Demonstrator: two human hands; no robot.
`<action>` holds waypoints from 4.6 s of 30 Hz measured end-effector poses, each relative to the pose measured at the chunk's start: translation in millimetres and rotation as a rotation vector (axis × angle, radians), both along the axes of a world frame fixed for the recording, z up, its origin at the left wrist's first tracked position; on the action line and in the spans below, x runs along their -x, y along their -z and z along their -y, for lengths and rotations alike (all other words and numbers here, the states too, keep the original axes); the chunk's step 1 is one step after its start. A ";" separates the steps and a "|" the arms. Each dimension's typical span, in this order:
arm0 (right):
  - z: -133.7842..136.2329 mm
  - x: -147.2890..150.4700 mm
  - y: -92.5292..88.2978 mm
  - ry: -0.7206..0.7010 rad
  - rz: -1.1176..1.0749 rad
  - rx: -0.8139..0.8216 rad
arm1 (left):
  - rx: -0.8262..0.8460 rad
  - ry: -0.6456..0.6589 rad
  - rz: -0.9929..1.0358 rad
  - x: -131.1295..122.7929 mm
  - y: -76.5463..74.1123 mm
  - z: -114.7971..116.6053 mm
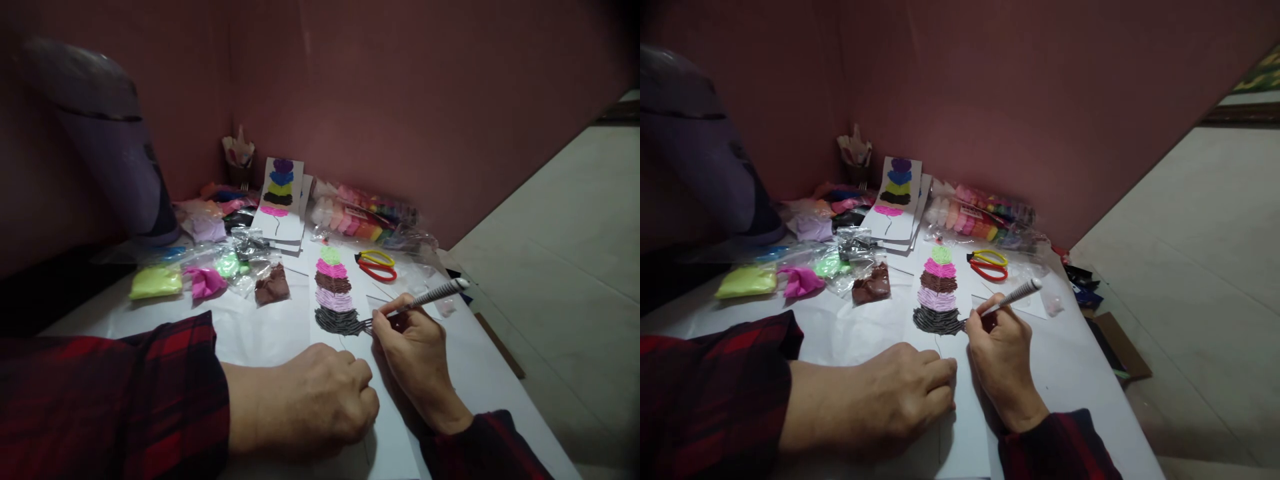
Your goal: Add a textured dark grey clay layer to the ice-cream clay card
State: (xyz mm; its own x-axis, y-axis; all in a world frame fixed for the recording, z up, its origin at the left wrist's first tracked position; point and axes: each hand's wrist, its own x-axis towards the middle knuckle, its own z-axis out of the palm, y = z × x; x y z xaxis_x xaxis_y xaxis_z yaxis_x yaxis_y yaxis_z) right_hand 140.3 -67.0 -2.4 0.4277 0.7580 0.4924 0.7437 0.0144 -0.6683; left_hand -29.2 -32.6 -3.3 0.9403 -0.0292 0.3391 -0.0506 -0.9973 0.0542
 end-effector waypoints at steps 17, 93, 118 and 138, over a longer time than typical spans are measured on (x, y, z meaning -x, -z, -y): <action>2.7 3.4 2.0 -0.109 -0.165 0.035 | -0.005 0.003 -0.010 -0.5 -2.3 -0.6; -2.7 -8.4 2.4 0.067 0.011 -0.055 | 0.006 -0.001 -0.042 -0.1 -5.7 0.2; -9.7 -1.2 7.9 -0.115 -0.213 -0.061 | -0.002 -0.002 -0.001 -1.3 -2.4 -0.3; -2.4 3.3 3.6 -0.276 -0.365 -0.074 | -0.207 0.044 -0.003 2.9 -7.3 4.8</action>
State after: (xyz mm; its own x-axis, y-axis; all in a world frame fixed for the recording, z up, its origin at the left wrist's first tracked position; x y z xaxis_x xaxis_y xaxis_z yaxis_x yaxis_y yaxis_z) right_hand 137.0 -64.6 -6.0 0.3704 0.8363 0.4043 0.4214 0.2366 -0.8755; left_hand -32.1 -37.4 4.0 0.9375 -0.1390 0.3189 -0.0944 -0.9840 -0.1514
